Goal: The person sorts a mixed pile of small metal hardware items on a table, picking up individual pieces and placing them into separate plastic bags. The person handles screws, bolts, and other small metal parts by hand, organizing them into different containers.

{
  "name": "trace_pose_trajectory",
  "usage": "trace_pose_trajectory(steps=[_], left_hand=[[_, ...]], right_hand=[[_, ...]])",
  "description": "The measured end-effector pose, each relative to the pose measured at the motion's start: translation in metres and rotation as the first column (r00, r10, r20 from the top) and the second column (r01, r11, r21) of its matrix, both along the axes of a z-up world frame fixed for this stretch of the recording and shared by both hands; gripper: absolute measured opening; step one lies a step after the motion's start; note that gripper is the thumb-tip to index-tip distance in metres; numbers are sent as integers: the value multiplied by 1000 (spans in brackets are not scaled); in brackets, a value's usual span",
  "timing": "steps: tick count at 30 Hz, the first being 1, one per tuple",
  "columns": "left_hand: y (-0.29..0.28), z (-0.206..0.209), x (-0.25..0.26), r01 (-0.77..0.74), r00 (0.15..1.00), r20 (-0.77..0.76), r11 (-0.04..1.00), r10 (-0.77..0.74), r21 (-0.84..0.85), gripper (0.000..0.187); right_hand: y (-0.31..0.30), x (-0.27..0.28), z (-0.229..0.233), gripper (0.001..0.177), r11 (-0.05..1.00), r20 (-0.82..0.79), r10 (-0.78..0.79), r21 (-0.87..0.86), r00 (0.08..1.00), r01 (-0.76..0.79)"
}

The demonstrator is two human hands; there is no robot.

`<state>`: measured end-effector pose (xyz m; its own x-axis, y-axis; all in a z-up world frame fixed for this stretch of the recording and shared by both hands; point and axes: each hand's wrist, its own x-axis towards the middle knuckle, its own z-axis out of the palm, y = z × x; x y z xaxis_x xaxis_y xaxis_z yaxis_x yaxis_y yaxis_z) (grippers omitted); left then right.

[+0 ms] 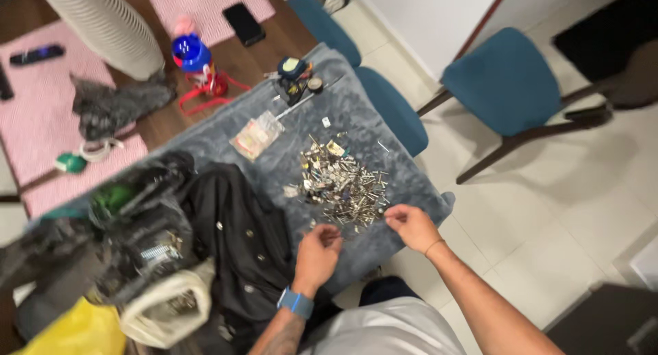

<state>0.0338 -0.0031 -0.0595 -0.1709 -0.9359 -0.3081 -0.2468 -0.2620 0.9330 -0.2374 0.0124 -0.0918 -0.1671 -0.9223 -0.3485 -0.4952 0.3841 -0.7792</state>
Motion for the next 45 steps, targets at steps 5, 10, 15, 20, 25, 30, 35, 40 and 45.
trace_pose_trajectory(steps=[5,10,15,20,25,30,35,40,45], left_hand=[[11,-19,-42,-110,988,122,989,97,99,23],[23,-10,-67,-144,976,182,980,118,136,23],[16,-13,-82,-137,976,187,979,108,153,24],[0,-16,-91,-178,974,166,973,153,145,24],[-2,-24,-98,-245,963,158,953,218,179,23],[-2,-19,-105,-224,968,161,955,194,194,21],[-7,-13,-100,-247,961,168,953,218,175,22],[-4,-7,-93,-278,953,176,939,245,203,22],[-6,0,-92,-265,956,179,944,230,199,24]], right_hand=[[-25,-30,-39,20,998,-69,55,38,996,-53],[-56,-28,-26,17,985,-144,-1,-171,990,-24],[-92,-20,-14,27,954,-343,36,-269,939,-135],[-111,-32,-40,23,933,-421,186,-208,888,-295],[-114,-64,-66,14,997,376,-62,-20,924,75],[-120,-62,-65,6,943,639,-314,297,702,151],[-132,-43,-79,20,993,387,-11,112,922,-35],[-129,-34,-66,8,992,348,129,-33,929,-125],[-115,-14,-17,23,869,-399,432,-55,809,-492]])
